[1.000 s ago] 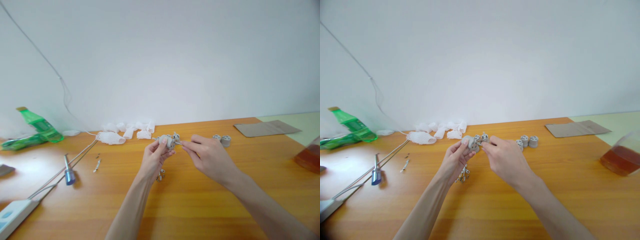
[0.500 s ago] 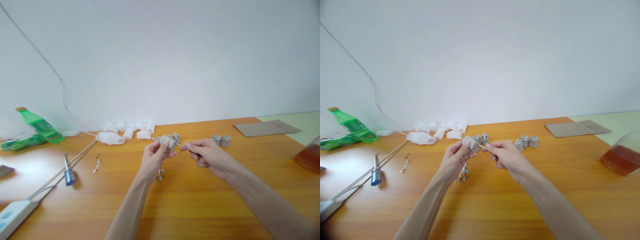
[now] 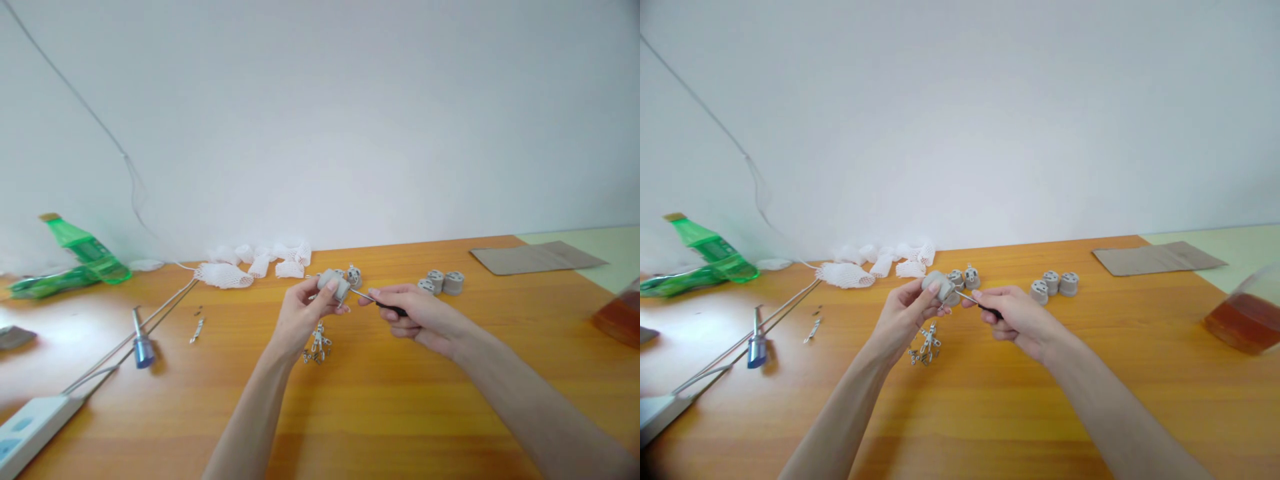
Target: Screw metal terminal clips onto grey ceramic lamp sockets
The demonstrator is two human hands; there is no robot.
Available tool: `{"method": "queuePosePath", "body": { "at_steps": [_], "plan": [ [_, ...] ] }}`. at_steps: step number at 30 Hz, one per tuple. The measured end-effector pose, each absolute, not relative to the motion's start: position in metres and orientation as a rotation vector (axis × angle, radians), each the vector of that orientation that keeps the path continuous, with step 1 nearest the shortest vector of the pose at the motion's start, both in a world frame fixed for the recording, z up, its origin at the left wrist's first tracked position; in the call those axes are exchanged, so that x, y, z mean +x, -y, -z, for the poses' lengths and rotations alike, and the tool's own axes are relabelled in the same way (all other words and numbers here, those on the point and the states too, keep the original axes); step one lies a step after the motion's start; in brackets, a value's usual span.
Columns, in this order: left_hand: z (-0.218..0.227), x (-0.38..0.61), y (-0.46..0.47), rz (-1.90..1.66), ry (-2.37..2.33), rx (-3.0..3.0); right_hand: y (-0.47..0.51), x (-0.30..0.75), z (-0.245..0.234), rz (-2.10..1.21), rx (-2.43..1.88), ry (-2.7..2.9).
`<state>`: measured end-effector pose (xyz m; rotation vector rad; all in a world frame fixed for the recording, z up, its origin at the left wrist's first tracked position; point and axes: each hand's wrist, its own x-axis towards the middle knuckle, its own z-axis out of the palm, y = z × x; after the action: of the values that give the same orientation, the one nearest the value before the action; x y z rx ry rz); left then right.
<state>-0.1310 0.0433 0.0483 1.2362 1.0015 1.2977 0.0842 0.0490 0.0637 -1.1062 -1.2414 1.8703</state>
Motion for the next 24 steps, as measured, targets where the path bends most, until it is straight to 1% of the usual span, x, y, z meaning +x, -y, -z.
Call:
{"method": "queuePosePath", "body": {
  "at_steps": [2,4,8,9,13,16,20,24],
  "plan": [
    [-0.051,-0.132,-0.043,-1.303,-1.066,1.266,-0.052,0.091,-0.066,-1.611,-1.251,1.515],
    [-0.054,-0.133,-0.041,-1.292,-1.144,1.342,-0.057,0.101,-0.067,-1.351,-1.374,1.659],
    [-0.054,-0.128,-0.036,-1.179,-1.219,1.655,-0.070,0.122,-0.059,-1.063,-1.506,1.686],
    [-0.052,-0.127,-0.036,-1.141,-1.216,1.750,-0.073,0.127,-0.056,-0.938,-1.538,1.751],
    [-0.041,-0.119,-0.035,-1.002,-1.197,2.124,-0.081,0.141,-0.050,-0.666,-1.664,1.801],
    [-0.039,-0.116,-0.036,-0.910,-1.185,2.337,-0.080,0.141,-0.051,-0.565,-1.681,1.862],
    [-0.041,-0.114,-0.036,-0.863,-1.154,2.410,-0.076,0.130,-0.048,-0.588,-1.609,1.987],
    [-0.046,-0.117,-0.036,-0.996,-1.254,2.319,-0.072,0.122,-0.041,-0.651,-1.541,2.069]
  ]
}}
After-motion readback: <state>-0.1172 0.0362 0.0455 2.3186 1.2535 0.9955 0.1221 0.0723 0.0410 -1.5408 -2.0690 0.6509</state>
